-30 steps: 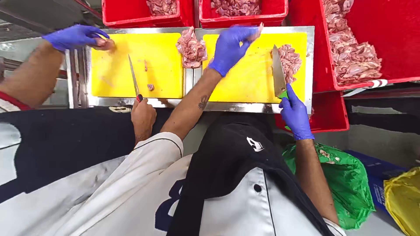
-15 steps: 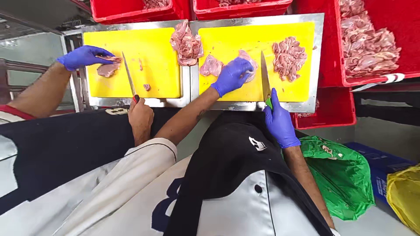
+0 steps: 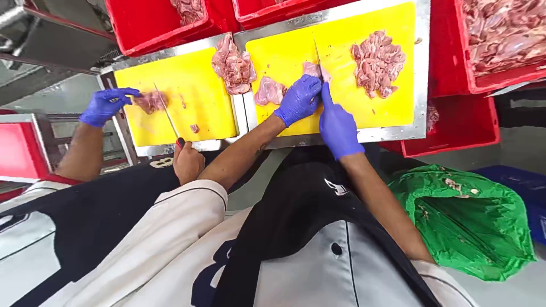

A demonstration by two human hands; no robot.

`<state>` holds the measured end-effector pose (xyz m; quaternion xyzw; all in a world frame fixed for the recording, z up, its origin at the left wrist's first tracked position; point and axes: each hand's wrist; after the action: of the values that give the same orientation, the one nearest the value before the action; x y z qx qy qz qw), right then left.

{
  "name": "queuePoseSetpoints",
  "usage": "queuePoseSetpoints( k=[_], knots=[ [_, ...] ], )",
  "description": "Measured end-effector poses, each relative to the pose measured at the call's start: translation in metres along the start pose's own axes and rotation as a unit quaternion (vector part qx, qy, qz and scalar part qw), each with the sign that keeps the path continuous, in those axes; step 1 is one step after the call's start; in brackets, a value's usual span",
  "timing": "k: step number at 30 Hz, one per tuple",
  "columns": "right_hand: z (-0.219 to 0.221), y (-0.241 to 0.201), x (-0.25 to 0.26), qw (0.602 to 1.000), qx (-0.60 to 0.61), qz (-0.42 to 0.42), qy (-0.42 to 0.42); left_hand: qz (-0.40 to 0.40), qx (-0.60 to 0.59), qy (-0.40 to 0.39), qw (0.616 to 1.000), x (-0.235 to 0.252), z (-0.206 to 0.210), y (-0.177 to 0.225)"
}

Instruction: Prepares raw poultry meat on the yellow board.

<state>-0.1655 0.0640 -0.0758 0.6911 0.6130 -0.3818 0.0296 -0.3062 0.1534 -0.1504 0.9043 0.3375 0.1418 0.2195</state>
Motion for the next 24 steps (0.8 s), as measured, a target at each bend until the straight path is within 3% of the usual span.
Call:
queuePoseSetpoints(
  k=[4, 10, 12, 15, 18, 22, 24],
  knots=[
    [-0.005, -0.001, 0.007, 1.0, 0.016, -0.017, 0.021, -0.012, 0.003, -0.006, 1.0, 0.0, -0.001, 0.001],
    [0.027, 0.057, -0.102, 0.996, -0.056, 0.007, -0.069, -0.06, -0.041, -0.018, 0.997, -0.002, -0.018, 0.001],
    [0.026, 0.08, -0.113, 0.997, -0.049, -0.021, -0.053, -0.06, -0.002, -0.025, 0.998, -0.018, -0.034, -0.006],
    [0.0, 0.108, -0.088, 0.999, -0.034, -0.019, -0.004, -0.075, 0.089, -0.161, 0.98, -0.042, -0.065, -0.032],
    [-0.026, 0.122, -0.069, 0.999, -0.013, -0.003, 0.044, -0.155, 0.134, -0.251, 0.946, -0.045, -0.091, -0.041],
    [-0.03, 0.121, -0.08, 0.994, 0.045, -0.041, 0.087, -0.198, 0.008, -0.145, 0.969, 0.006, -0.082, -0.037],
    [-0.025, 0.122, -0.084, 0.994, 0.069, -0.046, 0.07, -0.194, 0.003, -0.16, 0.968, 0.035, -0.061, -0.035]
  ],
)
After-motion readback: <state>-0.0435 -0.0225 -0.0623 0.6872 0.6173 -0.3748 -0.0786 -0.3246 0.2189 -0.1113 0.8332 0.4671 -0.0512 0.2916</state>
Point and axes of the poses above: each hand's wrist, its own x-axis towards the middle knuckle, its own z-axis out of the palm, y = z × x, and after that the axes turned 10 degrees about -y, right-handed
